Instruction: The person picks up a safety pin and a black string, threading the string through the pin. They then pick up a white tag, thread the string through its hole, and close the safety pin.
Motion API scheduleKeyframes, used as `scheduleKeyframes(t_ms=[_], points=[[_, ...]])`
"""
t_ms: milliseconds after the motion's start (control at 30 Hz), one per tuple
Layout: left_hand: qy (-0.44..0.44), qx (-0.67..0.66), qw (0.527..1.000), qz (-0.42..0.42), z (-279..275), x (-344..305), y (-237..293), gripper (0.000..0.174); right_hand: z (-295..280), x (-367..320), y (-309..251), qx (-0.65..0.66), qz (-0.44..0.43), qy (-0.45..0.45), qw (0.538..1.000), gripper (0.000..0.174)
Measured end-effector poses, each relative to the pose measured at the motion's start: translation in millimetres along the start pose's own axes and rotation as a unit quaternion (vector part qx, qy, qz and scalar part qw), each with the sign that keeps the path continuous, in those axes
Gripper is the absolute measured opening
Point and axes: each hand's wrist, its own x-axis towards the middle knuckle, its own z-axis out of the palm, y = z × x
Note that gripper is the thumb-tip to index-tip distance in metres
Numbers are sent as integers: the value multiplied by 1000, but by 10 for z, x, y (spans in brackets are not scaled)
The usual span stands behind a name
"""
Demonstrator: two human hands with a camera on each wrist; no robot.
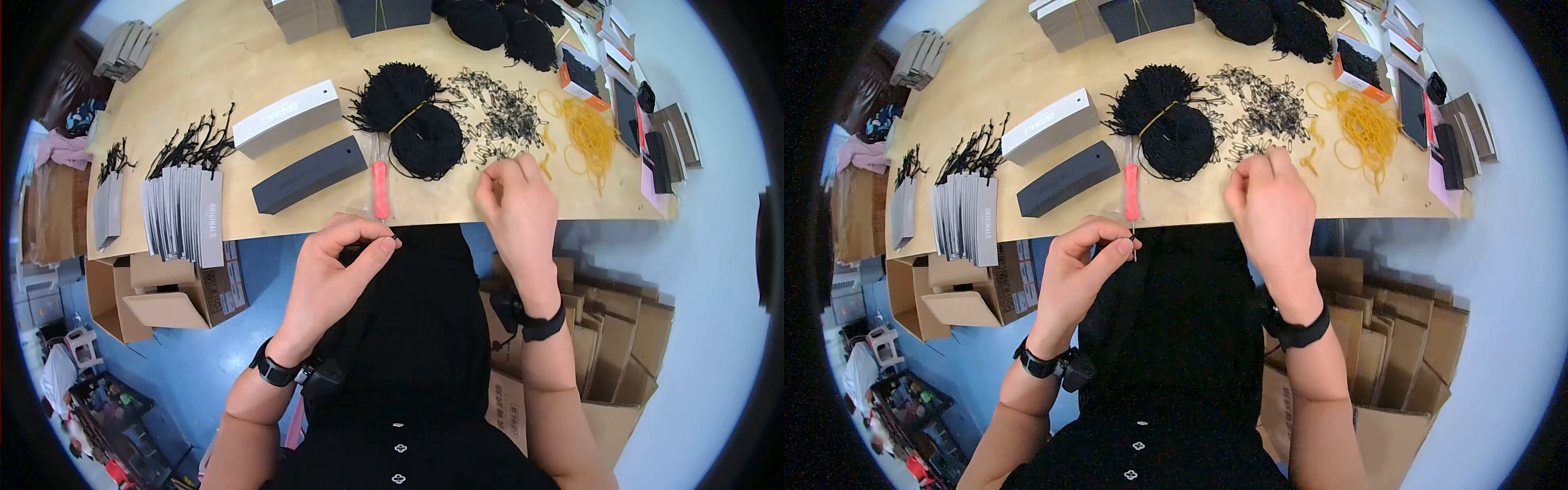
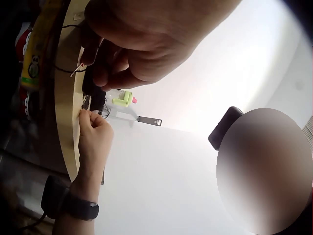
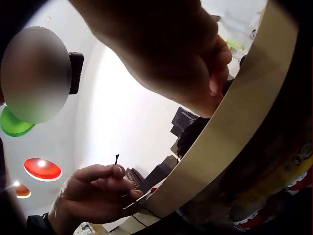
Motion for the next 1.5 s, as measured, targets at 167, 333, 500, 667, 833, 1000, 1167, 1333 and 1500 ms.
scheduleKeyframes(t_ms=[167, 333, 500, 667, 833, 1000, 1167, 1333, 1500], points=[[-18, -24, 999, -21, -24, -17, 8, 8, -250, -217, -372, 535, 231, -250, 774, 19], [-43, -78, 994, -64, -40, -39, 56, 11, -171, -263, -436, 637, 246, -331, 652, 26], [-74, -98, 990, -68, -104, -38, 42, 14, -161, -209, -441, 649, 253, -368, 615, 27], [-118, -131, 980, -92, -129, -26, 29, 14, -125, -205, -395, 638, 240, -398, 614, 29], [-126, -143, 976, -103, -135, -24, 34, 14, -132, -208, -397, 634, 233, -432, 598, 31], [-126, -132, 976, -116, -149, -23, 39, 15, -168, -232, -430, 621, 242, -419, 617, 24], [-129, -143, 974, -115, -149, -26, 67, 15, -293, -222, -503, 450, 53, -201, 869, 21], [-152, -128, 974, -113, -148, -15, 74, 15, -191, -220, -454, 353, -140, -110, 919, 24], [-113, -164, 976, -92, -125, -41, -5, 18, -234, -197, -525, 332, -117, -91, 932, 19]])
